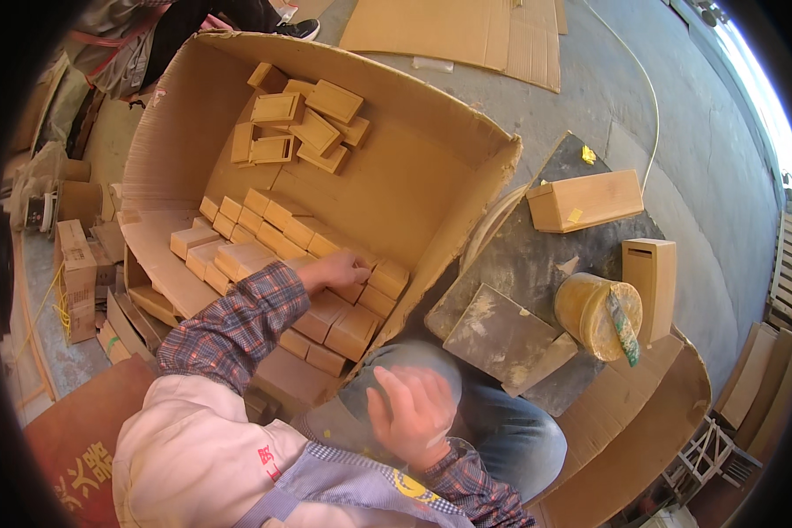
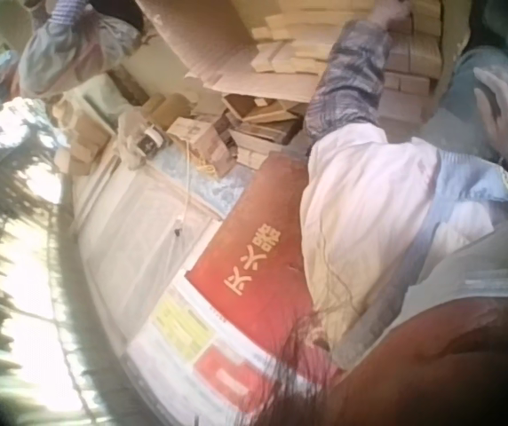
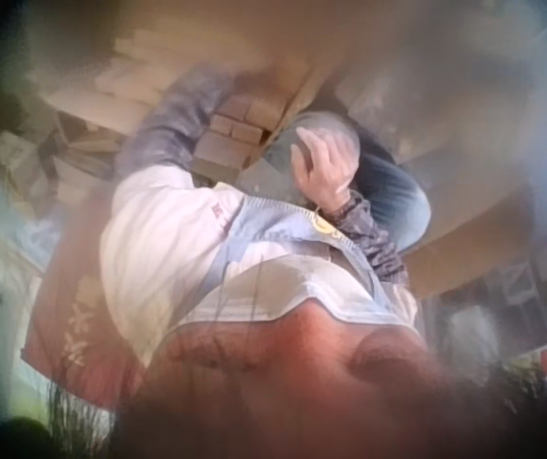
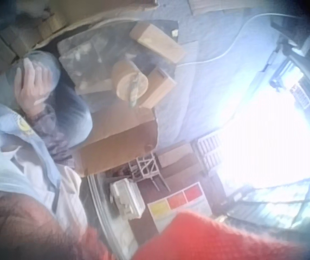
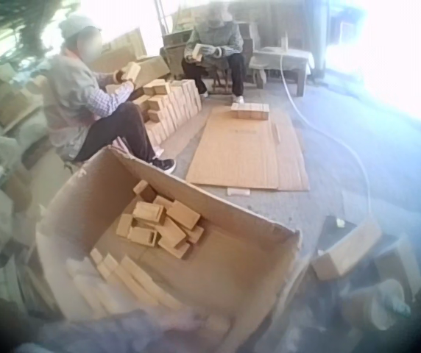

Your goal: The person picks up small wooden blocks from a large cardboard box, applies glue to the edges using a brush, and assembles them into small rectangular boxes. The finished boxes are placed into another cardboard box nearby.

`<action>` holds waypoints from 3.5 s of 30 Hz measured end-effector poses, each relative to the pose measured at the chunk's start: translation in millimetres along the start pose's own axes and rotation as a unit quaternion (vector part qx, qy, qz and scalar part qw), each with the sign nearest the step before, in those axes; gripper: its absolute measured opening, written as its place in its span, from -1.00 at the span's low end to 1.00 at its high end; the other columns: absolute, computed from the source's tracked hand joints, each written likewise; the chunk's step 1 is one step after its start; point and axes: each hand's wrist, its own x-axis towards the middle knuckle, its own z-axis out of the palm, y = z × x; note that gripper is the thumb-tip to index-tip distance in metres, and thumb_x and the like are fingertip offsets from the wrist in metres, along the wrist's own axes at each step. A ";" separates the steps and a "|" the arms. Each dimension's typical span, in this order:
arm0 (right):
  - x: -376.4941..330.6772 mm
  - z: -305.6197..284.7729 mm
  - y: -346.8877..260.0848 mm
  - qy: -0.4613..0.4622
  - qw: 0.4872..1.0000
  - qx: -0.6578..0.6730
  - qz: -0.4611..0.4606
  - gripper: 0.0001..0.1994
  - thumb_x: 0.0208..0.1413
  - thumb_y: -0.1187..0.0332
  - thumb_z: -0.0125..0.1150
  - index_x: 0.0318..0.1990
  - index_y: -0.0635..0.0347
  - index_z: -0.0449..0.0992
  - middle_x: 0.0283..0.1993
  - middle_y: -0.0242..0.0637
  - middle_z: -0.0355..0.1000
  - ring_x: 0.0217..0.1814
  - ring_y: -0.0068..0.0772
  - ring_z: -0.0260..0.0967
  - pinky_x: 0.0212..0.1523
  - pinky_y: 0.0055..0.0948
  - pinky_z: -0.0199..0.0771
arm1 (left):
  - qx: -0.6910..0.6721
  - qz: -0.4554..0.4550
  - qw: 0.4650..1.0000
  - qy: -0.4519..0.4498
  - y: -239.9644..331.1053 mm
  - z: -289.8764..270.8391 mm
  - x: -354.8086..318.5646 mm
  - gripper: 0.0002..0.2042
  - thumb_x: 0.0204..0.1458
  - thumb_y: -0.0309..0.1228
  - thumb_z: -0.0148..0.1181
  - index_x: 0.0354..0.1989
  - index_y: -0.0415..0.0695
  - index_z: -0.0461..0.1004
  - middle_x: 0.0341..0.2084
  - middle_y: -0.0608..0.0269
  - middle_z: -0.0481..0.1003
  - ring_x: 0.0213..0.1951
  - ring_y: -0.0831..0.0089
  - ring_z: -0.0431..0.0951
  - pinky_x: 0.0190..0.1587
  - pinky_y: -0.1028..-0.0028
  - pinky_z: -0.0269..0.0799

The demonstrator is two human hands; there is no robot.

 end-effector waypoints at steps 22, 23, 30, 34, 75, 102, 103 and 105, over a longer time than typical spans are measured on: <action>-7.1 12.1 24.3 0.021 0.996 0.083 -0.040 -0.77 -0.01 0.40 0.46 -0.16 0.14 0.67 -0.29 -0.24 0.64 -0.25 -0.23 0.63 -0.22 -0.25 0.64 | -0.198 -0.269 0.798 0.502 -30.0 -172.1 182.0 0.13 -0.04 0.09 0.44 0.52 -0.31 -0.12 0.31 -0.55 0.22 0.31 -0.39 0.32 0.33 -0.05 0.34; -8.5 13.6 26.0 0.018 0.995 0.090 -0.038 -0.76 -0.03 0.40 0.47 -0.16 0.16 0.67 -0.29 -0.23 0.63 -0.24 -0.23 0.63 -0.23 -0.24 0.64 | -0.203 -0.253 0.798 0.508 -29.4 -172.6 179.3 0.13 -0.04 0.07 0.43 0.53 -0.29 -0.14 0.32 -0.58 0.19 0.32 -0.43 0.29 0.34 -0.07 0.33; 2.9 8.2 16.9 0.019 0.994 0.105 -0.017 -0.74 -0.03 0.36 0.51 -0.15 0.11 0.67 -0.29 -0.25 0.62 -0.25 -0.19 0.62 -0.21 -0.23 0.66 | -0.257 -0.175 0.812 0.494 -28.0 -134.5 138.9 0.04 -0.11 -0.12 0.44 0.55 -0.13 -0.02 0.28 -0.43 0.36 0.26 -0.16 0.47 0.31 0.11 0.39; 6.3 5.7 10.7 0.041 0.995 0.081 -0.033 -0.71 -0.12 0.58 0.42 -0.17 0.14 0.62 -0.29 -0.31 0.60 -0.29 -0.21 0.60 -0.18 -0.27 0.59 | -0.275 -0.056 0.804 0.523 -8.0 -113.3 82.2 -0.02 -0.07 -0.18 0.41 0.54 -0.17 0.03 0.22 -0.37 0.45 0.24 -0.10 0.51 0.28 0.15 0.41; -151.5 -106.7 -98.9 0.287 0.955 0.020 0.067 -0.30 -0.07 0.41 0.60 0.28 0.29 0.45 0.08 -0.03 0.58 0.09 -0.10 0.60 0.10 -0.24 0.61 | -0.561 0.267 0.773 -0.130 233.6 86.1 -349.0 -0.52 0.50 -0.11 -0.13 0.41 -0.15 0.30 0.27 0.14 0.47 0.26 0.33 0.50 0.34 0.18 0.44; -89.2 -164.5 8.2 0.320 0.941 -0.073 0.086 -0.74 0.15 0.48 0.40 0.00 0.27 0.62 -0.09 -0.09 0.62 -0.06 -0.16 0.61 0.02 -0.28 0.57 | -0.362 0.260 0.892 -0.079 203.0 150.4 -306.9 -0.31 0.10 -0.54 0.42 0.32 -0.09 0.11 0.23 0.07 0.36 0.33 0.32 0.38 0.37 0.27 0.36; -79.2 -169.3 21.0 0.322 0.939 -0.097 0.074 -0.75 0.15 0.48 0.40 -0.02 0.25 0.63 -0.11 -0.11 0.62 -0.10 -0.16 0.61 -0.02 -0.30 0.57 | -0.352 0.250 0.898 -0.084 202.8 151.4 -303.7 -0.31 0.10 -0.55 0.42 0.32 -0.09 0.11 0.23 0.07 0.36 0.33 0.32 0.38 0.36 0.27 0.36; -58.8 -176.0 40.7 0.306 0.942 -0.110 0.081 -0.74 0.14 0.45 0.41 -0.01 0.20 0.63 -0.08 -0.10 0.59 -0.06 -0.06 0.57 -0.02 -0.20 0.56 | -0.365 0.245 0.892 -0.107 202.8 148.2 -299.4 -0.33 0.11 -0.54 0.39 0.33 -0.10 0.11 0.24 0.07 0.37 0.30 0.33 0.40 0.35 0.29 0.36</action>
